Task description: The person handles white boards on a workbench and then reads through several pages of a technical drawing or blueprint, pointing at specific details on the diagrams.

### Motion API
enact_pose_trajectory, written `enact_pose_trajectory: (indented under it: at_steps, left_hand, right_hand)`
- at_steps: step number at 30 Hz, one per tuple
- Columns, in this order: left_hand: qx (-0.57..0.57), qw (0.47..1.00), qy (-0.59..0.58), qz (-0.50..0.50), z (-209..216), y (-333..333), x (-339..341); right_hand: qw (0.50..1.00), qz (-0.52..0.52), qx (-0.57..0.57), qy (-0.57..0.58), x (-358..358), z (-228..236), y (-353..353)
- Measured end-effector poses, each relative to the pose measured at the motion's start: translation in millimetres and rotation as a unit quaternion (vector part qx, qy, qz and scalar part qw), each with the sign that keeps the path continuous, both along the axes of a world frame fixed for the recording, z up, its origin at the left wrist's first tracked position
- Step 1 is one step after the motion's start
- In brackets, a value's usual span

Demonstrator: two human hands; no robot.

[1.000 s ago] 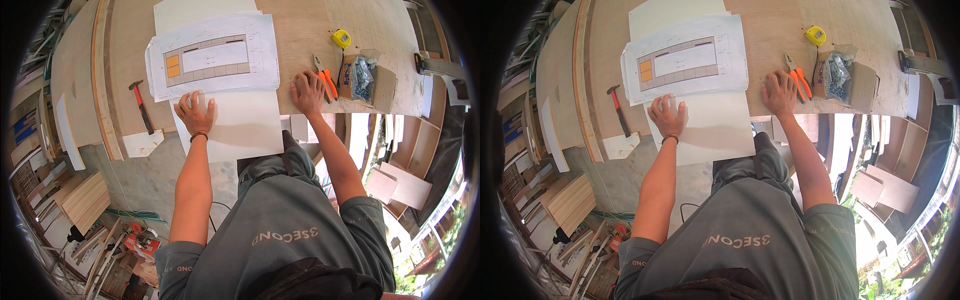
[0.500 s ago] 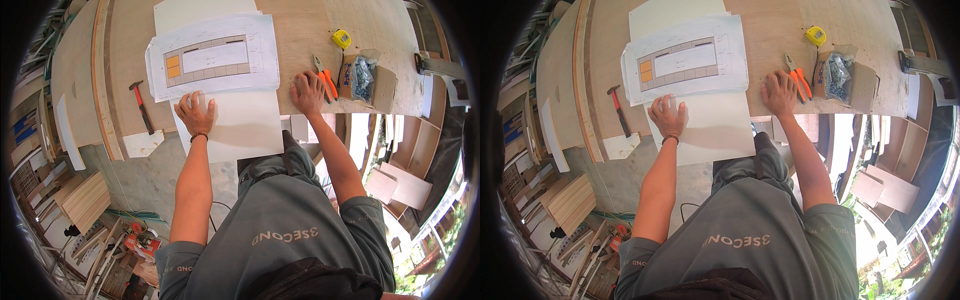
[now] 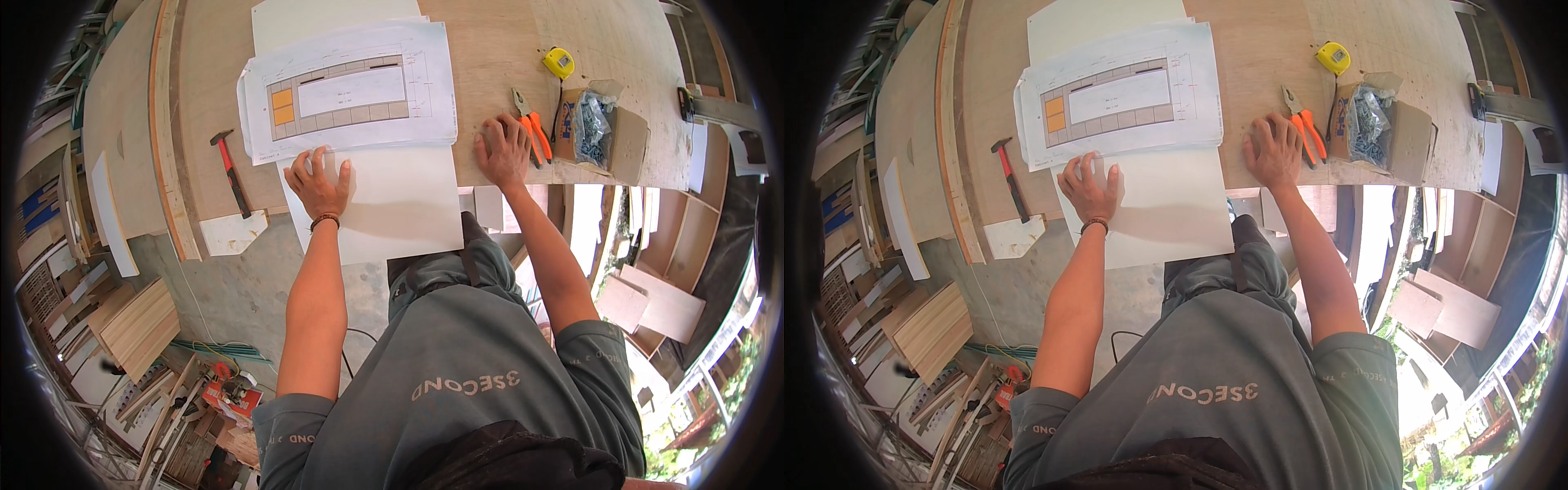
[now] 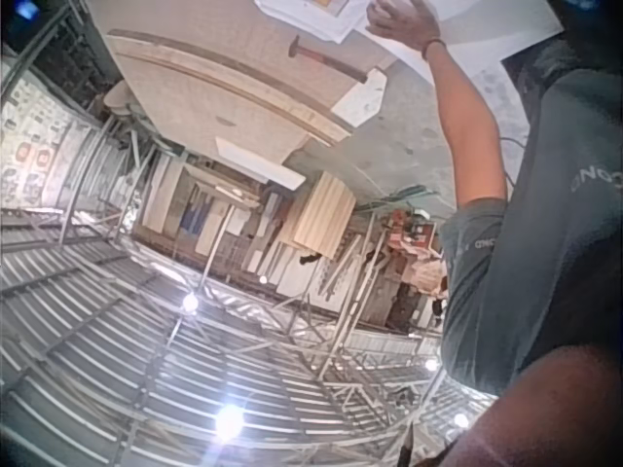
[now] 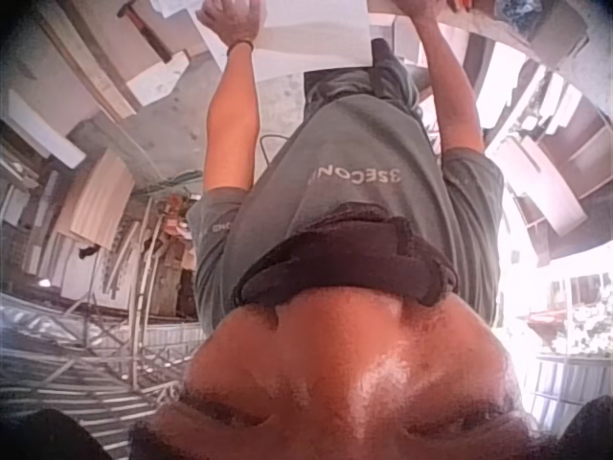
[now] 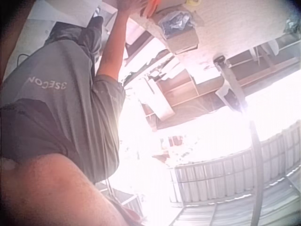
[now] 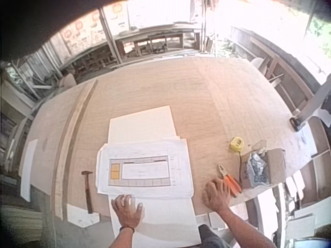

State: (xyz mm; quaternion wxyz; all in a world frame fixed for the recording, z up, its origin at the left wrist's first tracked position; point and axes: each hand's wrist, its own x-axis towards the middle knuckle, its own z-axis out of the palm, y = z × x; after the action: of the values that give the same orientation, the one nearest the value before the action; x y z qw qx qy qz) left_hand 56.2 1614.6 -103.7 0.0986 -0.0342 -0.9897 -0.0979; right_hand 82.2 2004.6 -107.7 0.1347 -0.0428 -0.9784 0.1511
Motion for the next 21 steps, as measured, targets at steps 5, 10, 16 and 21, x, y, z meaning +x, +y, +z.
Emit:
enact_pose_trajectory:
  at_steps: [5,10,16,21]
  left_hand:
    - [0.008,1.000,0.005,-0.004,-0.5,1.2,-0.8]
    - [0.009,1.000,0.007,-0.002,0.4,-0.2,0.7]
    - [0.006,1.000,0.005,-0.003,-0.5,-0.2,0.3]
    - [0.007,1.000,0.003,-0.002,-0.5,-0.8,0.1]
  right_hand:
    - [1.000,0.003,-0.006,0.014,-0.1,0.6,0.7]
    - [1.000,0.005,-0.010,0.012,-1.0,1.6,-1.1]
    - [1.000,0.006,-0.009,0.011,-0.5,1.1,-0.2]
    - [1.000,0.007,-0.010,0.012,-0.9,2.5,-0.8]
